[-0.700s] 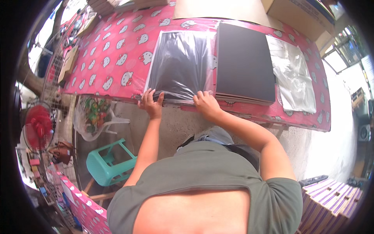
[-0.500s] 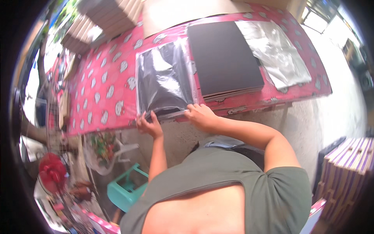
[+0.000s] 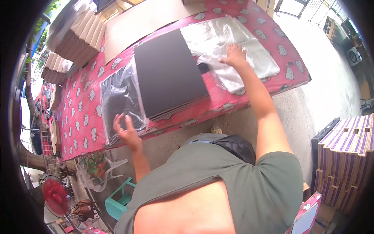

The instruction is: The person picks up plastic bags and places black flat sheets into them.

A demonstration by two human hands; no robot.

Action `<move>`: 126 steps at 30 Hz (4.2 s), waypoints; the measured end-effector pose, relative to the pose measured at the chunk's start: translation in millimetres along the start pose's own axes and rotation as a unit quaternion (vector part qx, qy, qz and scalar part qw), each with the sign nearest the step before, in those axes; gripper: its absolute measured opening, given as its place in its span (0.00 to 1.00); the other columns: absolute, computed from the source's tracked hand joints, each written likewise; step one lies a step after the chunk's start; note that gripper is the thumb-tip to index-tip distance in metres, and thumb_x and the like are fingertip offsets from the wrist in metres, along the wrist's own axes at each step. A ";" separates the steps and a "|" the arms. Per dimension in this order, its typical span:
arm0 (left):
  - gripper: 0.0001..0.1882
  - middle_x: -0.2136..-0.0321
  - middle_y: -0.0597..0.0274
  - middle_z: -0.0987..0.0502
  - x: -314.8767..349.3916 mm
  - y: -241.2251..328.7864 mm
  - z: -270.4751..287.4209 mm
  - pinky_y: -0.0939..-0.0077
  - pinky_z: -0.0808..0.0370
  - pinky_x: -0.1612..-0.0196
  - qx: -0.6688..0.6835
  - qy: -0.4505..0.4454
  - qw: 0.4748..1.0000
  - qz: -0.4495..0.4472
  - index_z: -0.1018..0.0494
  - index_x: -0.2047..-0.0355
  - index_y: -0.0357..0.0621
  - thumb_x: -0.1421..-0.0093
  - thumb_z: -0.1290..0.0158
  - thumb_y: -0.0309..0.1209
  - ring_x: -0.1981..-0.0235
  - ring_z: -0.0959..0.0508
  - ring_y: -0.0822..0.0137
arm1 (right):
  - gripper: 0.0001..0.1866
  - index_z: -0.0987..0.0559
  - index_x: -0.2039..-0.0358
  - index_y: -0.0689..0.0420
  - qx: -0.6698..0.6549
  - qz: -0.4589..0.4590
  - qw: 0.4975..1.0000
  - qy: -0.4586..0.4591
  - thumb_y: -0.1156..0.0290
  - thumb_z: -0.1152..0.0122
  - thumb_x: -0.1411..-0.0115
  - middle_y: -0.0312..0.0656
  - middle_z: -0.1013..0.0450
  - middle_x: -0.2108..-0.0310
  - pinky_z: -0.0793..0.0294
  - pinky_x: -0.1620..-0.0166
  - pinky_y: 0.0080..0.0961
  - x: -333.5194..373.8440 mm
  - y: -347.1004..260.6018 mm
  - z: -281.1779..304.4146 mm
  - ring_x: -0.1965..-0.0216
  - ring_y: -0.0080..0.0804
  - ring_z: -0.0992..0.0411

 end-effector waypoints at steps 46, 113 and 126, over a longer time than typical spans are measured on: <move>0.25 0.64 0.60 0.29 -31.8 47.1 -113.8 0.76 0.32 0.59 0.378 -0.084 0.868 0.310 0.35 0.56 0.34 0.44 0.51 0.44 0.62 0.29 0.72 | 0.05 0.31 0.67 0.58 -0.730 0.184 0.639 -0.157 0.72 0.49 0.43 0.30 0.34 0.72 0.37 0.61 0.14 -3.6 -55.0 96.2 0.66 0.14 0.37; 0.07 0.81 0.70 0.29 14.4 57.3 -59.9 0.90 0.37 0.80 0.509 -0.202 0.790 0.274 0.27 0.75 0.43 0.47 0.46 0.32 0.82 0.33 0.83 | 0.03 0.24 0.72 0.62 -0.731 0.068 0.678 0.003 0.79 0.45 0.48 0.35 0.28 0.76 0.36 0.76 0.11 112.9 -88.3 110.6 0.78 0.15 0.35; 0.13 0.86 0.67 0.38 43.3 86.0 -55.2 0.79 0.33 0.82 0.685 -0.333 0.617 0.199 0.40 0.78 0.47 0.45 0.49 0.36 0.84 0.33 0.71 | 0.03 0.25 0.73 0.61 -0.605 0.073 0.791 0.059 0.75 0.45 0.47 0.30 0.32 0.79 0.38 0.74 0.10 142.4 -72.6 84.1 0.78 0.13 0.38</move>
Point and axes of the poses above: each hand's wrist, its own x-axis away from the middle knuckle, its own z-axis out of the back of the hand, y = z × x, the point moved 5 cm from there along -x, towards the middle knuckle
